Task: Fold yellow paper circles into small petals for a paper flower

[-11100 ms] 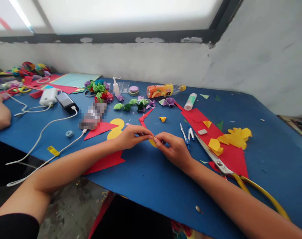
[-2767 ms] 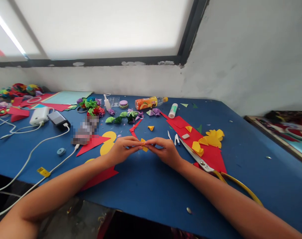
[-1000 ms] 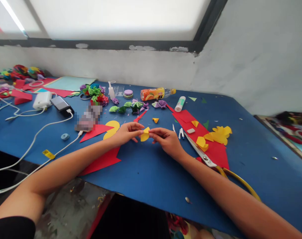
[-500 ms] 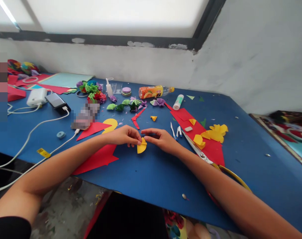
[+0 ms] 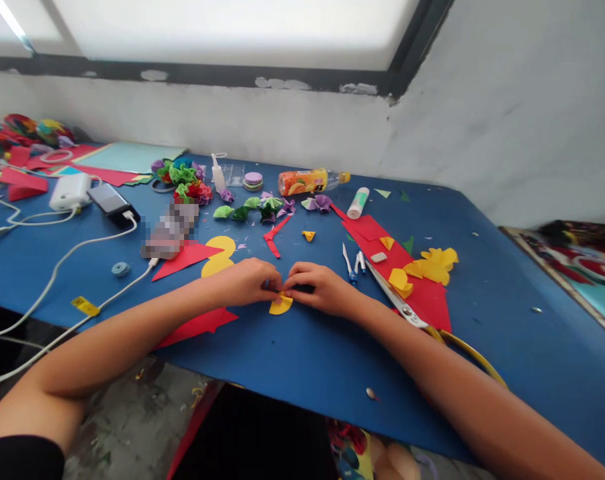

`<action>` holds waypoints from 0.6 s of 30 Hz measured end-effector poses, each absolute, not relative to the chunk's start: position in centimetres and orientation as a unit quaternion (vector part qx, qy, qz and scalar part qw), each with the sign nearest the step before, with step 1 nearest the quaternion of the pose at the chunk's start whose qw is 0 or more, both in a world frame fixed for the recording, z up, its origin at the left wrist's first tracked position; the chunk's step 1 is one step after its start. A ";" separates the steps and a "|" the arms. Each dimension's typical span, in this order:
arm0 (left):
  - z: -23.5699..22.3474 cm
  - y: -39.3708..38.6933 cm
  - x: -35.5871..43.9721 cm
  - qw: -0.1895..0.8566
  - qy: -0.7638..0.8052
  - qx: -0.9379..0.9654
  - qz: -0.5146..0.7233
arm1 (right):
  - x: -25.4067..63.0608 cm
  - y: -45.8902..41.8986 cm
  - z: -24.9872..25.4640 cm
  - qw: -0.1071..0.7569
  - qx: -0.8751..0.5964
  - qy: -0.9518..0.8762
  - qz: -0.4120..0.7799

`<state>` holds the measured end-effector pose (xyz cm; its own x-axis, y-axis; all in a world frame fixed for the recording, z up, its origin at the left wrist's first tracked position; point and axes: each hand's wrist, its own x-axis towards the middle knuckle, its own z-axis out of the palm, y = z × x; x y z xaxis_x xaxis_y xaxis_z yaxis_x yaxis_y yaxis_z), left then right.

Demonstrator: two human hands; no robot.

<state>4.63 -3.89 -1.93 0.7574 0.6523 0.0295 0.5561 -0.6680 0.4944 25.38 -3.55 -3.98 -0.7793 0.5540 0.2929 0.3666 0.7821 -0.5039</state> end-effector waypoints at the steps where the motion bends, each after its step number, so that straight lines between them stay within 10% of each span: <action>1: -1.9 -3.9 4.6 0.226 0.336 0.908 0.103 | 25.4 -3.6 -4.0 0.216 -0.243 -0.925 0.197; 11: -2.3 -4.0 4.5 0.211 0.303 0.921 0.122 | 25.7 -3.8 -3.3 0.150 -0.183 -0.970 0.062; 18: -2.3 -4.0 4.5 0.207 0.300 0.924 0.120 | 24.8 -3.8 -3.6 0.199 -0.294 -0.905 0.234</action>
